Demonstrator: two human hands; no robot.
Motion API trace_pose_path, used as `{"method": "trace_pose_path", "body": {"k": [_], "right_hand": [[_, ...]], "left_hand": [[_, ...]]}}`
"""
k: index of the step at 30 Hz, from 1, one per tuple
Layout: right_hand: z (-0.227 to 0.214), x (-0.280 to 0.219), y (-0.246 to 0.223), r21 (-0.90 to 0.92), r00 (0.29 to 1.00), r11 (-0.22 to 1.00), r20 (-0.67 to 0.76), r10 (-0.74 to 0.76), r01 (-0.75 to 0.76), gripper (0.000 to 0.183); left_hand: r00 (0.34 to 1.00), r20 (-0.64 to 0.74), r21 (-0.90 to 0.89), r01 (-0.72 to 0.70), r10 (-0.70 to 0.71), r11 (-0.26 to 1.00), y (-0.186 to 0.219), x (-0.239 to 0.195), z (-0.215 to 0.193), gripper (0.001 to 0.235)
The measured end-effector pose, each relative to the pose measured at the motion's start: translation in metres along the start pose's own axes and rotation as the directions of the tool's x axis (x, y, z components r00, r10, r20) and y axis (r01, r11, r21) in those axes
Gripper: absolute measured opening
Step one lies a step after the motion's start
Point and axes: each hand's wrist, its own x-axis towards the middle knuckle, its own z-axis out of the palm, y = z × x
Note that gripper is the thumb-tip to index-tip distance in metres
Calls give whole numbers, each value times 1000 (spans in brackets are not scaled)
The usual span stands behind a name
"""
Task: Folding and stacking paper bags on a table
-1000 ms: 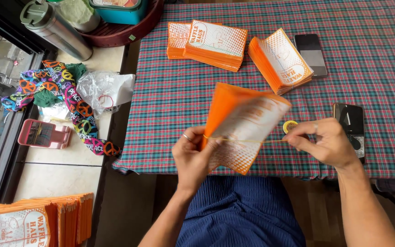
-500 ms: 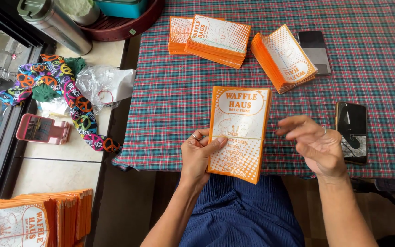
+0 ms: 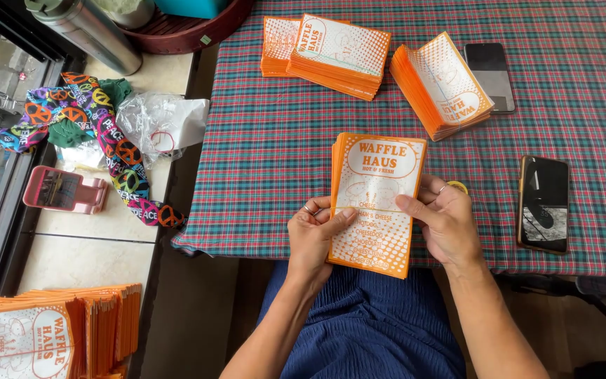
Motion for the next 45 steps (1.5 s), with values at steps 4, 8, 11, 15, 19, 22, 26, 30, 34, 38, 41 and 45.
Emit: {"method": "trace_pose_path", "body": {"k": [4,8,11,15,19,22,26,30,34,38,41,45], "right_hand": [[7,1,2,-39,999,999,-23,-23,23,46],[13,-1,5,-31,1000,999,-21,3,-3,44],[16,-2,13,-64,999,997,19,33,-32,42],[45,-20,2,-135,971,982,178,158,-135,62],[47,-17,28,-139,957,975,211,198,-171,52],[53,-14,22,-229,953,945,142,269,-233,36],[52,-11,19,-236,934,923,122,337,-302,40],[37,-3,21,-179,921,914,80,382,-364,43],[37,-6,14,-222,906,889,47,420,-401,42],[47,-12,-2,-219,860,852,89,502,-475,52],[56,-17,-12,-231,830,853,215,514,-468,73],[49,-18,8,-170,801,863,322,505,-476,94]], "left_hand": [[998,28,-19,58,-57,998,-4,9,-10,35],[983,146,91,102,-115,991,-1,10,-10,47],[993,115,96,3,-14,995,-11,8,-11,43],[978,0,25,-209,209,978,-38,31,-28,32],[940,-117,-4,-323,320,947,-44,32,-32,29],[940,-50,79,-332,336,940,-22,13,-27,27],[966,0,62,-258,258,964,-16,12,-29,34],[980,125,479,-196,154,855,1,5,-29,73],[955,249,643,-289,163,710,-13,3,-46,65],[946,261,340,-275,190,900,-20,3,-56,64],[959,226,117,-202,172,972,-24,2,-64,68],[956,131,-89,-253,263,963,-13,-8,-69,64]]}}
